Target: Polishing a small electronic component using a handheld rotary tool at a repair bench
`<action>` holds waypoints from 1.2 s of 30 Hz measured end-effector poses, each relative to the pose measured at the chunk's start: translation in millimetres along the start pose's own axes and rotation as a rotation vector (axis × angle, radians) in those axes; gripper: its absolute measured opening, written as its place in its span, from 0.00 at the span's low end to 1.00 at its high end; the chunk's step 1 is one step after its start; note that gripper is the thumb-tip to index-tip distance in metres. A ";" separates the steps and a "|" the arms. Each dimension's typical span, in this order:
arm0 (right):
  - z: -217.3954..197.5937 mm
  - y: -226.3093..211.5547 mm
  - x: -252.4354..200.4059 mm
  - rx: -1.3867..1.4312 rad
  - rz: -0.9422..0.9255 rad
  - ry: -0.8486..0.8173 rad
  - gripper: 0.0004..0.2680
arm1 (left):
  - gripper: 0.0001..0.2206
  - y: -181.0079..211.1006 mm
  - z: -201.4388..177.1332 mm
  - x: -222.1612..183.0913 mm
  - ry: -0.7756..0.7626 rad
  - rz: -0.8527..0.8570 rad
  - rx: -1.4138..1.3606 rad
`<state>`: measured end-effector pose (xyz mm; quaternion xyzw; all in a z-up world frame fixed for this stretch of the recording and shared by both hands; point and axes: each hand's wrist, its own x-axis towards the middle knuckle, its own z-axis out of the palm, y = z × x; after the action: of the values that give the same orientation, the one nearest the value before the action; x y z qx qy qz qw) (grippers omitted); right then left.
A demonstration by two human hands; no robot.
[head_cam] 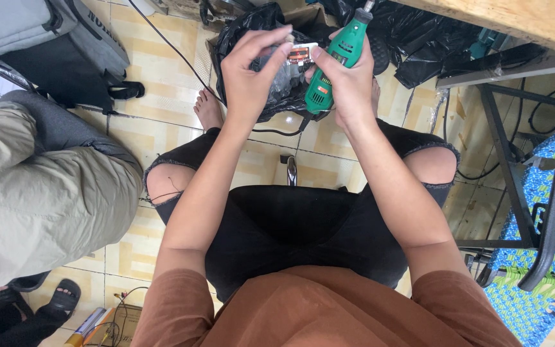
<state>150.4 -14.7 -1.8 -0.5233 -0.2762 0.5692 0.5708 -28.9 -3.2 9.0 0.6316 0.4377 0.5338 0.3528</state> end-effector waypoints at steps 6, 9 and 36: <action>0.8 -0.4 -1.8 -0.031 -0.001 -0.016 0.14 | 0.15 -9.4 -1.1 -0.1 0.017 -0.180 -0.223; 2.0 1.9 -2.7 -0.017 -0.004 -0.037 0.14 | 0.11 -17.7 1.8 0.1 0.027 -0.231 -0.368; 23.1 8.0 -35.4 -0.385 -0.173 -0.072 0.14 | 0.24 -39.2 33.7 -7.3 0.291 -0.868 -1.001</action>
<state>119.4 -43.0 7.8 -0.5764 -0.4437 0.4730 0.4971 -3.0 5.2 -35.5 0.0809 0.3948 0.5618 0.7225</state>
